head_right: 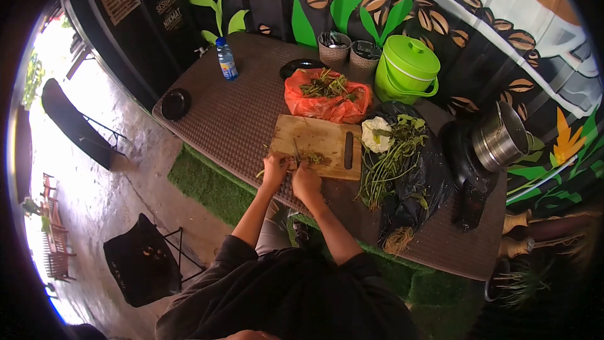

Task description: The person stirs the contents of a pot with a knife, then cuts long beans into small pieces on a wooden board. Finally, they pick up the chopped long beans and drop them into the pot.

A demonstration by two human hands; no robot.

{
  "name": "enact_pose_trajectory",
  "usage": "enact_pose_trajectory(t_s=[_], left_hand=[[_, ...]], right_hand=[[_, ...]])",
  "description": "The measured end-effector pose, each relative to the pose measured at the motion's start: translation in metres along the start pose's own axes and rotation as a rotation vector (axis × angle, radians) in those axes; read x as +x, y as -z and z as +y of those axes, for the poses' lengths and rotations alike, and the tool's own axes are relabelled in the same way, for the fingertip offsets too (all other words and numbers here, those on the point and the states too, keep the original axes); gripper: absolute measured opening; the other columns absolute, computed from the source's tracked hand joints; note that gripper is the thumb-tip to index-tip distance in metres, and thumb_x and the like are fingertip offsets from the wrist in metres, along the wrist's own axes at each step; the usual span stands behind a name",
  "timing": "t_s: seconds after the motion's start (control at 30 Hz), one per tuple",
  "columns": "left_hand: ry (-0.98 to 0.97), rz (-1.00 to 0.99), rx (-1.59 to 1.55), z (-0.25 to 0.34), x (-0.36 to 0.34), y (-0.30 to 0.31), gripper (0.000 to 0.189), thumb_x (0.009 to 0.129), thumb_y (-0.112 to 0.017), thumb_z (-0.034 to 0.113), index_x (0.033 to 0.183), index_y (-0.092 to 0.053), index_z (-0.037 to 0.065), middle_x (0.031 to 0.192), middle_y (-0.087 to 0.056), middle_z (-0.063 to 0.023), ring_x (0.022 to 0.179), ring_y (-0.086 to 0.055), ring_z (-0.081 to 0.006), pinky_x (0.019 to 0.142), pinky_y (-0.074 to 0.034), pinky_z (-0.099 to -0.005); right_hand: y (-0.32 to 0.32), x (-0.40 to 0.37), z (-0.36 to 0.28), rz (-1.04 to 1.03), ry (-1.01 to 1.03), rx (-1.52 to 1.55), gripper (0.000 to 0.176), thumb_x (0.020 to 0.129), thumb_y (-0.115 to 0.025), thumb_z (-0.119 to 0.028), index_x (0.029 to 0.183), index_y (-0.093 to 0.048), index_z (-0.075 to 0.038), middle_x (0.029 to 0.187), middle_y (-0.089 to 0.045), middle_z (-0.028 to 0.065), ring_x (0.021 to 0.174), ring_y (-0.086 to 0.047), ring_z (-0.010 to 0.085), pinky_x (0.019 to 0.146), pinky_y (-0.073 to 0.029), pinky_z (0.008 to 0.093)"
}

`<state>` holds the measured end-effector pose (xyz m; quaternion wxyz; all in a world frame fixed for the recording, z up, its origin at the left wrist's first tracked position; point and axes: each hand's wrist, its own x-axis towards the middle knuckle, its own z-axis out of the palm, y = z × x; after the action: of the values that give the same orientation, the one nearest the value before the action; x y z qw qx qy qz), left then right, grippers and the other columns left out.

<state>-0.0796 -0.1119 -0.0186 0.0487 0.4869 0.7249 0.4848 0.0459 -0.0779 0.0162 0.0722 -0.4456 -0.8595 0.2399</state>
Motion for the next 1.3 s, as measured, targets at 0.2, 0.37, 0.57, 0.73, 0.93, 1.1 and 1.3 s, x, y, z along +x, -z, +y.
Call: enact_pose_trajectory(t_s=[0.2,0.37,0.57,0.73,0.93,1.1,1.3], left_hand=[[0.054,-0.025,-0.058,-0.003,0.001,-0.002,0.014,0.069,-0.072,0.007,0.079,-0.066,0.0,0.082,-0.063,-0.013,0.086,-0.057,-0.0317,0.081,-0.038,-0.0418],[-0.069,0.031,0.057,0.01,-0.008,0.005,0.009,0.074,-0.066,0.004,0.082,-0.066,0.0,0.086,-0.063,-0.0124,0.09,-0.056,-0.0308,0.083,-0.038,-0.0411],[-0.088,0.02,-0.013,0.009,-0.013,0.006,0.012,0.077,-0.06,0.001,0.087,-0.065,0.0,0.088,-0.062,-0.0123,0.092,-0.054,-0.0316,0.084,-0.037,-0.0423],[0.027,-0.013,-0.011,0.014,-0.009,0.008,0.034,0.076,-0.057,-0.005,0.11,-0.052,0.0,0.089,-0.06,-0.0149,0.091,-0.053,-0.0349,0.082,-0.037,-0.0454],[0.023,-0.025,-0.002,0.012,-0.007,0.01,0.034,0.076,-0.058,-0.005,0.108,-0.048,-0.001,0.091,-0.057,-0.0157,0.088,-0.053,-0.036,0.081,-0.037,-0.0459],[0.022,-0.023,0.047,0.005,-0.007,0.006,0.035,0.075,-0.06,-0.004,0.108,-0.048,-0.001,0.09,-0.057,-0.0165,0.089,-0.055,-0.0362,0.082,-0.039,-0.0455],[0.006,-0.035,0.044,0.008,-0.01,0.01,0.032,0.076,-0.061,-0.002,0.106,-0.049,0.0,0.092,-0.058,-0.0166,0.092,-0.055,-0.0355,0.084,-0.039,-0.0447]], right_hand=[[-0.013,-0.007,0.0,0.093,0.053,0.017,0.043,0.092,-0.046,-0.024,0.118,-0.04,0.01,0.071,-0.063,0.0229,0.06,-0.062,0.0412,0.053,-0.05,0.0499],[0.005,-0.009,-0.008,-0.04,0.001,-0.037,0.05,0.091,-0.048,-0.022,0.126,-0.034,0.01,0.07,-0.063,0.0207,0.064,-0.065,0.0359,0.054,-0.052,0.0454],[-0.011,0.011,0.001,0.061,0.02,-0.015,0.034,0.088,-0.052,-0.022,0.109,-0.045,0.005,0.076,-0.064,0.022,0.069,-0.065,0.0398,0.061,-0.054,0.0473],[-0.006,-0.016,-0.018,0.071,-0.071,-0.025,0.034,0.088,-0.05,-0.02,0.111,-0.043,0.004,0.074,-0.064,0.02,0.065,-0.063,0.0415,0.062,-0.053,0.0485],[0.004,-0.001,-0.01,-0.023,-0.033,0.021,0.034,0.093,-0.045,-0.025,0.111,-0.043,0.003,0.079,-0.063,0.0236,0.068,-0.062,0.0411,0.063,-0.051,0.0509],[-0.024,0.0,-0.006,0.049,-0.041,-0.013,0.037,0.092,-0.047,-0.025,0.112,-0.043,0.005,0.079,-0.063,0.024,0.068,-0.063,0.0398,0.06,-0.052,0.0492],[-0.026,-0.014,-0.009,0.16,0.022,-0.016,0.041,0.09,-0.049,-0.025,0.116,-0.042,0.006,0.065,-0.063,0.0186,0.062,-0.064,0.0379,0.055,-0.051,0.0481]])
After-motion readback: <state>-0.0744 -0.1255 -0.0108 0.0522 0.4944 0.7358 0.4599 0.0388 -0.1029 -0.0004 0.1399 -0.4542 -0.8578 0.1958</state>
